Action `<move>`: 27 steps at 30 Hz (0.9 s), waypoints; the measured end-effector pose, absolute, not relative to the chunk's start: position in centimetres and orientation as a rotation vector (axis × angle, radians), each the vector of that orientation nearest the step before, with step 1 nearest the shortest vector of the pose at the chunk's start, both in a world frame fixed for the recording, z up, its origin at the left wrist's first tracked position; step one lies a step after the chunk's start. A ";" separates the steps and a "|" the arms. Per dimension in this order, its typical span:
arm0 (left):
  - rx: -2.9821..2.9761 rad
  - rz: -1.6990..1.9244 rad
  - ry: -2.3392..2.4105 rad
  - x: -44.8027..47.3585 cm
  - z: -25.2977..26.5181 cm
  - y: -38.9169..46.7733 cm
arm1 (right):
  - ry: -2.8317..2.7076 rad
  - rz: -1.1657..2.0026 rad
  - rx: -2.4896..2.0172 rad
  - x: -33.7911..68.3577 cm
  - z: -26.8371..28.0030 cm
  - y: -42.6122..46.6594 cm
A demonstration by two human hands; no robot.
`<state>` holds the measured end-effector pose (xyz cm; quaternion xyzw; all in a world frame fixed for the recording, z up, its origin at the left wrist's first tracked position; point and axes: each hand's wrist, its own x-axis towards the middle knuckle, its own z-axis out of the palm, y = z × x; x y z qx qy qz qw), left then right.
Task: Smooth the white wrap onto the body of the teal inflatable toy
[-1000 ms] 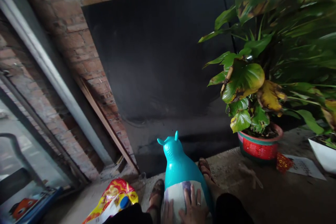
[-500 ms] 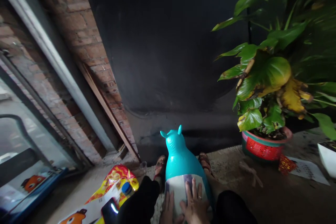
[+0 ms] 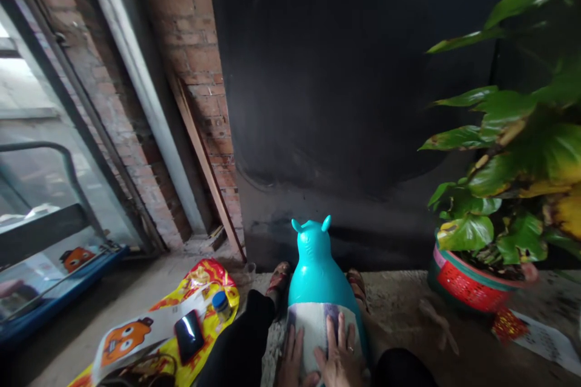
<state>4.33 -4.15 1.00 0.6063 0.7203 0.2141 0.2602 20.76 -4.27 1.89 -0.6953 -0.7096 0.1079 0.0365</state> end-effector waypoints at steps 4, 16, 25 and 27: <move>1.843 0.473 1.855 5.0 -1.4 -6.2 | -2.201 0.394 -2.163 20.9 2.5 -3.8; 1.422 0.883 1.738 5.1 -0.5 -6.2 | -2.385 0.349 -1.834 23.1 4.1 -3.9; 1.391 0.881 1.900 8.8 -1.7 -5.4 | -2.579 0.548 -1.578 24.0 4.0 -3.7; 1.422 0.851 1.915 8.9 -1.9 -4.3 | -2.580 0.494 -1.560 23.6 3.6 -3.0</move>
